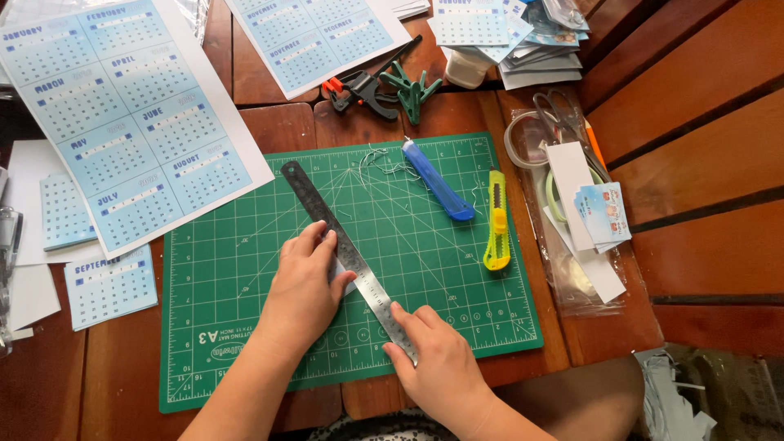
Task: The person uses a metal ruler and a blue utility knife to cut printed calendar sheets on a green cutting mat. They align the ruler, score the paper multiple times, and separate individual calendar sections. The person handles the cut pieces and places them aside.
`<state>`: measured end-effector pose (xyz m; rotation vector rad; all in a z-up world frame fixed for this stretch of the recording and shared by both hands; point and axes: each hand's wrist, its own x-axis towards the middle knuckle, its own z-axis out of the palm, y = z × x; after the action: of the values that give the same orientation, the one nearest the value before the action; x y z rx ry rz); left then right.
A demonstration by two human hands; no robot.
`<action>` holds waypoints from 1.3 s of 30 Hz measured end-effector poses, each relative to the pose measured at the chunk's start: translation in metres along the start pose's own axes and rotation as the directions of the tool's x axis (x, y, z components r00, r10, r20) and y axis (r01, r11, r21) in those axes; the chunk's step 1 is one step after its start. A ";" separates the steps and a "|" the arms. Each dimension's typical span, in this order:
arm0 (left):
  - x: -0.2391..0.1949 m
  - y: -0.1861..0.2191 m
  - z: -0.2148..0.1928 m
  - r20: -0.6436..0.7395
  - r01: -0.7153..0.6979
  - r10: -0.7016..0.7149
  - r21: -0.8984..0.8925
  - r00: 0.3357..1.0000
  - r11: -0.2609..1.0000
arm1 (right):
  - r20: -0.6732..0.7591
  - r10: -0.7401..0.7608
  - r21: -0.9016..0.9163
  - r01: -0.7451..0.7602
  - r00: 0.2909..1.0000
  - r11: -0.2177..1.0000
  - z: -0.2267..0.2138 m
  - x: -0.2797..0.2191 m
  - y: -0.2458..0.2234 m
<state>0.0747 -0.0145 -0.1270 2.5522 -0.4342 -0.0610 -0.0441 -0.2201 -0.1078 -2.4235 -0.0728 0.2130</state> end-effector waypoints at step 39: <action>-0.001 0.003 0.002 -0.061 -0.019 0.019 -0.003 0.998 1.000 | 0.016 0.076 0.038 -0.077 0.997 0.996 -0.002 0.003 -0.001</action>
<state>0.0726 -0.0174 -0.1277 2.5392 -0.4338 0.0235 -0.0407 -0.2204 -0.1063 -2.3887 0.0175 0.2638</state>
